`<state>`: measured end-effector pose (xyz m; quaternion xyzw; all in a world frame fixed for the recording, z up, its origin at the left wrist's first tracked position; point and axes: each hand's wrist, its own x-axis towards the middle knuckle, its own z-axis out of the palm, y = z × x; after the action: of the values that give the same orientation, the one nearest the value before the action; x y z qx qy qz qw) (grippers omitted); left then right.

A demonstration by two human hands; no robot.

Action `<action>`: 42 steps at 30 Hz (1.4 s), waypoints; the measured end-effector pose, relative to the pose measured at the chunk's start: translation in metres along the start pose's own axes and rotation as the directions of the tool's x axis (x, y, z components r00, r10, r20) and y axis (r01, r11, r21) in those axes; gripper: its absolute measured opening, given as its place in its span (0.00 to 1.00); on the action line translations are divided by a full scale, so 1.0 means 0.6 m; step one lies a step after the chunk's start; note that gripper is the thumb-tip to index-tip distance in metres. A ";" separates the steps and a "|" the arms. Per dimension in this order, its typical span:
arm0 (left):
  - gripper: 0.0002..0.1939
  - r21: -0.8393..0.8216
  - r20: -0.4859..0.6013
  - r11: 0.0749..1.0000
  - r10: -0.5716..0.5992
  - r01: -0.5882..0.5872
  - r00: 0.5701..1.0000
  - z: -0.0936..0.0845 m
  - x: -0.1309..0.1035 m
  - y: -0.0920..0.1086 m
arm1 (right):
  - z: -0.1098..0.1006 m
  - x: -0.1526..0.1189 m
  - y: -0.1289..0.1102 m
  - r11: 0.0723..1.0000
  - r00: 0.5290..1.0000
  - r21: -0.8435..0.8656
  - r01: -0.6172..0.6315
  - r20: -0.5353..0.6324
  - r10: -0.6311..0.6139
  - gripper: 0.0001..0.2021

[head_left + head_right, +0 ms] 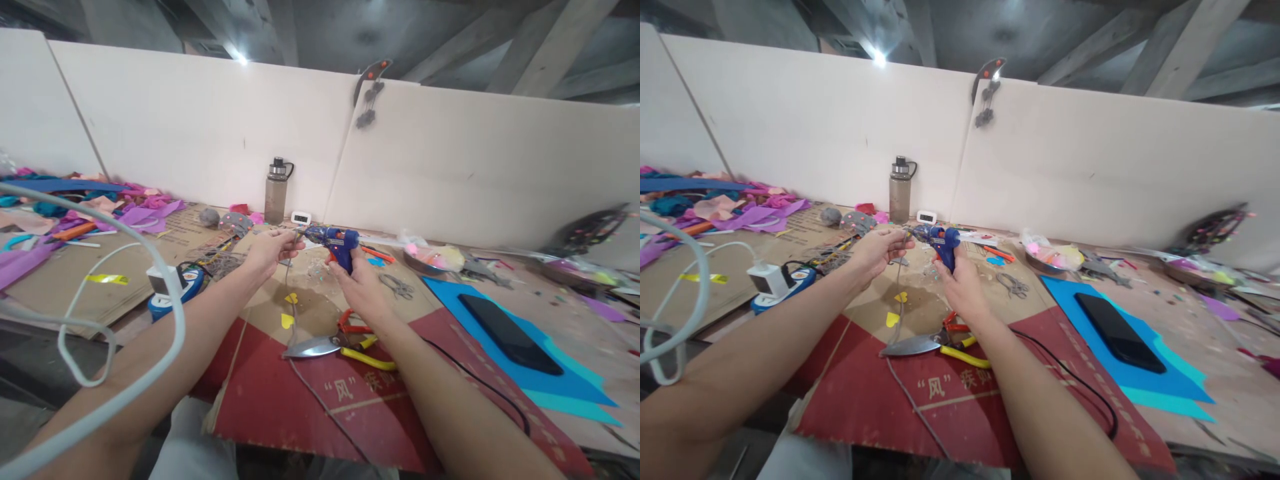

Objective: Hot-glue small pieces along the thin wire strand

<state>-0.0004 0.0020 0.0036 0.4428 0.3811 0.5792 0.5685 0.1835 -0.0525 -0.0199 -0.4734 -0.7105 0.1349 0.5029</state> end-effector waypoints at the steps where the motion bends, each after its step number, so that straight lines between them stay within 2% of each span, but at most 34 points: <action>1: 0.03 0.008 0.006 1.000 0.006 -0.006 1.000 0.000 0.001 -0.001 | 0.000 0.000 -0.001 1.000 1.000 -0.013 0.005 0.003 -0.005 0.16; 8: 0.04 0.068 0.013 0.996 0.059 -0.059 0.998 -0.002 0.005 -0.006 | -0.002 -0.002 -0.010 0.994 1.000 -0.114 -0.003 0.012 0.004 0.16; 15: 0.06 0.060 -0.011 0.993 0.102 -0.101 0.995 -0.005 0.009 -0.006 | -0.001 -0.003 -0.008 0.991 1.000 -0.132 -0.028 0.011 0.029 0.17; 30: 0.05 0.082 -0.024 0.994 0.076 -0.074 0.997 -0.002 0.006 -0.005 | 0.001 -0.004 -0.015 0.987 1.000 -0.158 -0.002 0.003 0.003 0.17; 35: 0.03 0.056 -0.029 0.994 0.092 -0.090 0.995 -0.002 0.003 0.000 | 0.003 -0.004 -0.010 0.995 1.000 -0.097 -0.018 0.007 0.019 0.17; 42: 0.04 0.018 -0.044 0.999 0.028 -0.027 0.999 0.000 -0.001 0.004 | 0.001 -0.003 -0.005 0.989 0.993 0.082 -0.121 0.009 0.121 0.16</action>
<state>-0.0014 0.0015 0.0057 0.4398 0.3924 0.5935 0.5480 0.1816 -0.0554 -0.0189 -0.4942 -0.6753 0.1951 0.5114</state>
